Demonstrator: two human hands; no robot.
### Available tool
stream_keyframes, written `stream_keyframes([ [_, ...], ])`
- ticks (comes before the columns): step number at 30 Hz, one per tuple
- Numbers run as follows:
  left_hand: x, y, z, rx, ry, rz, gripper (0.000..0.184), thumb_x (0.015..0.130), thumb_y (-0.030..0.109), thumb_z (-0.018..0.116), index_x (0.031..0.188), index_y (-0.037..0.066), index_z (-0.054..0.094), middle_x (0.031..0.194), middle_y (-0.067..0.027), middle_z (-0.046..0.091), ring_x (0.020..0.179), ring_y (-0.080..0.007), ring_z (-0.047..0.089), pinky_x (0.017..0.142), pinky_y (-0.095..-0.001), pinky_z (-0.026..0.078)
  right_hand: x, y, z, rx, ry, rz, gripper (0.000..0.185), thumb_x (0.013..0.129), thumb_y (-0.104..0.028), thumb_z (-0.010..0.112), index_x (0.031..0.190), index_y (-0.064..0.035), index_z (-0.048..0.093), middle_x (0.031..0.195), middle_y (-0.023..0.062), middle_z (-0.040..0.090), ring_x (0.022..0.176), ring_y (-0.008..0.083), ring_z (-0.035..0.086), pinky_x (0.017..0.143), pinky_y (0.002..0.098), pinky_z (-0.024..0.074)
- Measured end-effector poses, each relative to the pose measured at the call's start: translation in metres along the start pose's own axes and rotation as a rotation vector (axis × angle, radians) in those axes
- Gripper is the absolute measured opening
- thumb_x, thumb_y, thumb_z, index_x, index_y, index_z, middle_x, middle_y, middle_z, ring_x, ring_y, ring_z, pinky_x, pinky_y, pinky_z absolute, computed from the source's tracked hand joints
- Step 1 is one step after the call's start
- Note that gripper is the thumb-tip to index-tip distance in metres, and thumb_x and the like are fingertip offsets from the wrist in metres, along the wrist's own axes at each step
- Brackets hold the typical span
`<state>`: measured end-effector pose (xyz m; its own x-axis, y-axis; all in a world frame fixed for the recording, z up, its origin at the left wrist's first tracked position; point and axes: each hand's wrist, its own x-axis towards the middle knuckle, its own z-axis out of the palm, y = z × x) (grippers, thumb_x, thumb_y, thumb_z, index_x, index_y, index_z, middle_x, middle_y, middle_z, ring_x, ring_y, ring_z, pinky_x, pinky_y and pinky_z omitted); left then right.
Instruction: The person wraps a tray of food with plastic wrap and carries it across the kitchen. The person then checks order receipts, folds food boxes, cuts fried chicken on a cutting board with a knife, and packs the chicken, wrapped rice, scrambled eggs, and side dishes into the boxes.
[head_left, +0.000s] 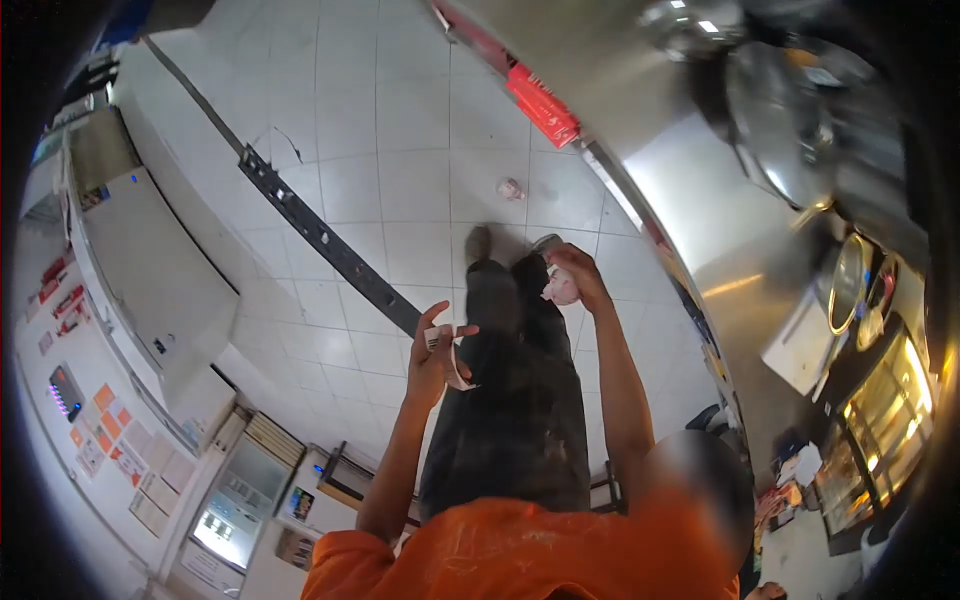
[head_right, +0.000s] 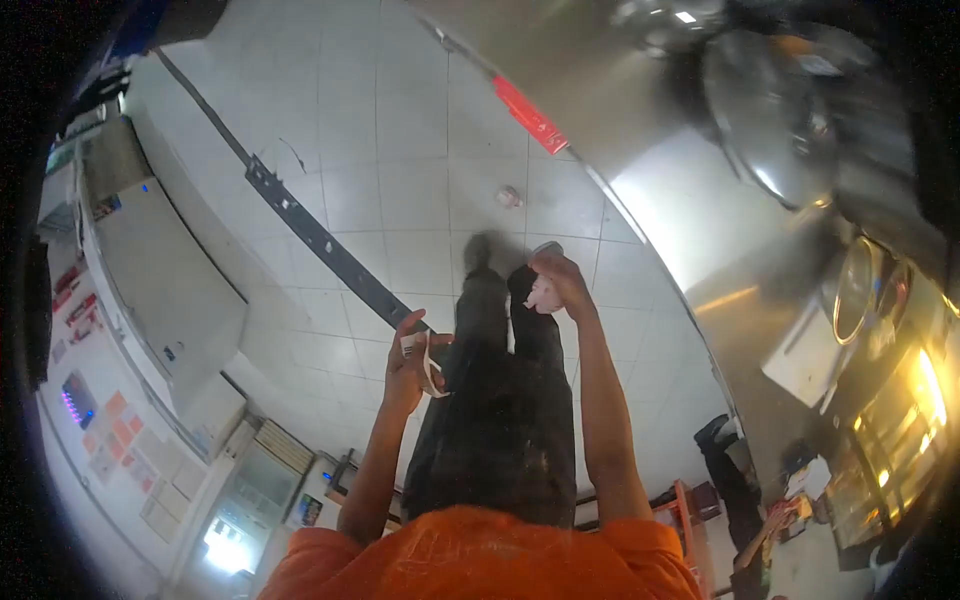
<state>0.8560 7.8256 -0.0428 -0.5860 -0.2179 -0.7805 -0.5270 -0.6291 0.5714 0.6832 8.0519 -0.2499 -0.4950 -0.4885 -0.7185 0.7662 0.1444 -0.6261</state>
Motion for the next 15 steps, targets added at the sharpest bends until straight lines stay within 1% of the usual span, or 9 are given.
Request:
stream_keyframes([
  [3, 0.074, -0.054, -0.018, 0.054, 0.166, -0.035, 0.037, 0.099, 0.015, 0.050, 0.131, 0.017, 0.032, 0.102, -0.0140, 0.064, 0.067, -0.0162, 0.064, 0.052, -0.0266, 0.055, 0.101, 0.080, -0.001, -0.167, -0.134, -0.104, 0.046, 0.080, -0.027, 0.069, 0.120, -0.0072, 0.058, 0.105, 0.0093, 0.065, 0.091, 0.0193, 0.063, 0.081, 0.0325, 0.0504],
  [5, 0.123, -0.097, -0.033, 0.061, 0.289, -0.031, 0.025, 0.097, 0.010, 0.050, 0.119, 0.012, 0.039, 0.105, -0.0137, 0.063, 0.061, -0.0156, 0.064, 0.042, -0.0240, 0.048, 0.169, 0.130, -0.003, -0.983, -0.099, 0.017, 0.065, 0.072, -0.031, 0.073, 0.133, -0.0223, 0.050, 0.109, 0.0114, 0.065, 0.102, 0.0268, 0.063, 0.089, 0.0394, 0.0487],
  [6, 0.141, -0.121, -0.049, 0.055, 0.297, -0.053, 0.025, 0.097, 0.010, 0.050, 0.119, 0.012, 0.039, 0.105, -0.0137, 0.063, 0.061, -0.0156, 0.064, 0.042, -0.0240, 0.048, 0.204, 0.149, -0.002, -1.150, -0.118, 0.074, 0.075, 0.067, -0.033, 0.074, 0.136, -0.0315, 0.045, 0.113, 0.0136, 0.062, 0.106, 0.0334, 0.062, 0.093, 0.0453, 0.0473],
  [8, 0.164, -0.172, -0.086, -0.219, 0.187, -0.092, 0.017, 0.097, 0.008, 0.050, 0.113, 0.010, 0.046, 0.105, -0.0132, 0.063, 0.064, -0.0155, 0.064, 0.043, -0.0233, 0.047, 0.266, 0.181, 0.009, -1.480, -0.133, 0.058, 0.084, 0.069, -0.025, 0.070, 0.145, -0.0341, 0.034, 0.126, 0.0166, 0.054, 0.102, 0.0366, 0.063, 0.091, 0.0472, 0.0481],
  [10, 0.172, -0.188, -0.113, -0.278, 0.179, -0.233, 0.012, 0.097, 0.008, 0.051, 0.108, 0.008, 0.050, 0.098, -0.0101, 0.059, 0.065, -0.0162, 0.064, 0.046, -0.0250, 0.049, 0.329, 0.213, 0.020, -1.759, -0.053, 0.021, 0.087, 0.069, -0.015, 0.068, 0.146, -0.0335, 0.031, 0.128, 0.0228, 0.050, 0.099, 0.0324, 0.064, 0.080, 0.0419, 0.0546],
  [11, 0.179, -0.189, -0.124, -0.327, 0.149, -0.341, 0.008, 0.097, 0.008, 0.053, 0.104, 0.006, 0.055, 0.090, -0.0069, 0.056, 0.066, -0.0169, 0.063, 0.048, -0.0267, 0.051, 0.368, 0.243, 0.016, -1.862, -0.017, 0.028, 0.084, 0.071, -0.017, 0.069, 0.145, -0.0355, 0.033, 0.136, 0.0203, 0.046, 0.101, 0.0283, 0.064, 0.076, 0.0398, 0.0558],
  [12, 0.185, -0.188, -0.131, -0.330, 0.160, -0.349, 0.008, 0.097, 0.008, 0.053, 0.104, 0.006, 0.055, 0.090, -0.0069, 0.056, 0.066, -0.0169, 0.063, 0.048, -0.0267, 0.051, 0.386, 0.248, 0.013, -1.748, -0.054, -0.199, 0.090, 0.073, -0.005, 0.059, 0.148, -0.0426, 0.025, 0.148, 0.0190, 0.033, 0.096, 0.0336, 0.066, 0.072, 0.0389, 0.0555],
  [14, 0.194, -0.182, -0.146, -0.207, 0.279, -0.394, 0.007, 0.098, 0.011, 0.050, 0.099, 0.007, 0.056, 0.104, -0.0117, 0.062, 0.062, -0.0133, 0.063, 0.042, -0.0240, 0.046, 0.479, 0.364, -0.041, -1.752, 0.256, -0.603, 0.087, 0.074, -0.002, 0.057, 0.147, -0.0385, 0.028, 0.147, 0.0155, 0.037, 0.103, 0.0317, 0.064, 0.076, 0.0404, 0.0550],
  [15, 0.197, -0.183, -0.153, -0.221, 0.298, -0.398, 0.009, 0.099, 0.012, 0.050, 0.100, 0.008, 0.057, 0.102, -0.0104, 0.063, 0.060, -0.0137, 0.061, 0.043, -0.0265, 0.046, 0.489, 0.398, -0.054, -1.735, 0.266, -0.606, 0.087, 0.074, -0.002, 0.057, 0.147, -0.0385, 0.028, 0.147, 0.0155, 0.037, 0.103, 0.0317, 0.064, 0.076, 0.0404, 0.0550],
])
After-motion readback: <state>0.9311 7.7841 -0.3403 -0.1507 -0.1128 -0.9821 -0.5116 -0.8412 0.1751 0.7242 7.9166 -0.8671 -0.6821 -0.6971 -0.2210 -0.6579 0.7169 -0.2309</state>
